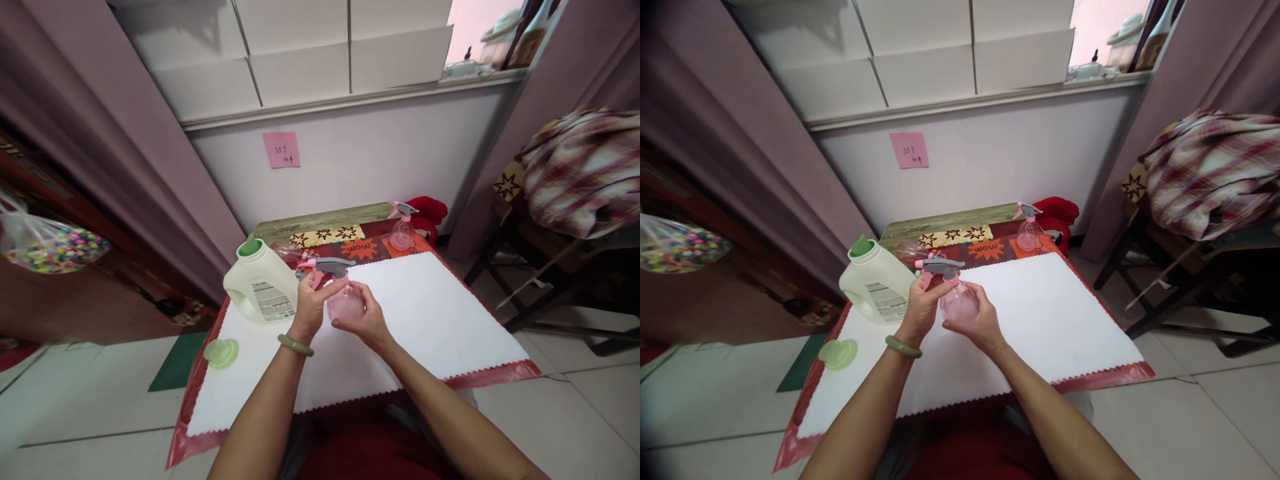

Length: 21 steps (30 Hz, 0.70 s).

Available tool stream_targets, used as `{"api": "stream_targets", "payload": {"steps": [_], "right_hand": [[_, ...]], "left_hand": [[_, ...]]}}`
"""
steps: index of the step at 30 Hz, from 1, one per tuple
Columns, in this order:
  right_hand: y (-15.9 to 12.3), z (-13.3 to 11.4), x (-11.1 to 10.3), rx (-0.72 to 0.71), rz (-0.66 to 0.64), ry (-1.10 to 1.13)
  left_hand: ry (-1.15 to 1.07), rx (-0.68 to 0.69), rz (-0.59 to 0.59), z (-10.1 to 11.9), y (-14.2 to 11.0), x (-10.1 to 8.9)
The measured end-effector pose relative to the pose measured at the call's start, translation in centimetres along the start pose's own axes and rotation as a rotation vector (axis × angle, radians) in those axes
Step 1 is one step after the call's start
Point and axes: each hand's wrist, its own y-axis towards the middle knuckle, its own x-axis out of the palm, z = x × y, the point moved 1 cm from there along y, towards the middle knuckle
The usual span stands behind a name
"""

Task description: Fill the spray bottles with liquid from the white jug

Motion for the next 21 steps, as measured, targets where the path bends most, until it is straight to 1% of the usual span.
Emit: {"api": "stream_targets", "payload": {"steps": [3,8,11,12,14,15,16,17,18,20,21], "right_hand": [[-0.5,-1.5,-0.2,0.061,-0.065,0.215],[-1.4,-3.2,-0.1,0.229,-0.342,0.576],[-1.9,-3.3,-0.1,0.335,-0.428,0.735],[-2.0,-3.2,-0.2,0.38,-0.477,0.793],[-2.2,-2.8,-0.2,0.477,-0.619,0.899],[-2.1,-2.7,-0.3,0.517,-0.682,0.937],[-2.1,-2.6,-0.3,0.549,-0.714,0.965],[-1.9,-2.5,-0.4,0.572,-0.706,0.983],[-1.7,-2.5,-0.4,0.591,-0.663,0.99],[-1.4,-2.6,-0.5,0.608,-0.531,0.96],[-1.2,-2.7,-0.5,0.591,-0.458,0.919]], "left_hand": [[-0.107,-0.026,-0.032,1.5,-0.2,0.4],[-0.276,-0.156,-0.081,3.3,-0.6,1.2],[-0.341,-0.193,-0.116,3.7,-0.9,1.6],[-0.359,-0.204,-0.127,3.7,-1.1,1.8],[-0.392,-0.221,-0.138,3.7,-1.4,2.1],[-0.405,-0.22,-0.132,3.7,-1.5,2.4],[-0.413,-0.208,-0.114,3.8,-1.6,2.6],[-0.411,-0.187,-0.08,3.8,-1.6,2.8],[-0.401,-0.156,-0.031,3.9,-1.5,2.9],[-0.36,-0.071,0.096,4.1,-1.2,3.1],[-0.336,-0.024,0.158,4.2,-1.0,3.2]]}}
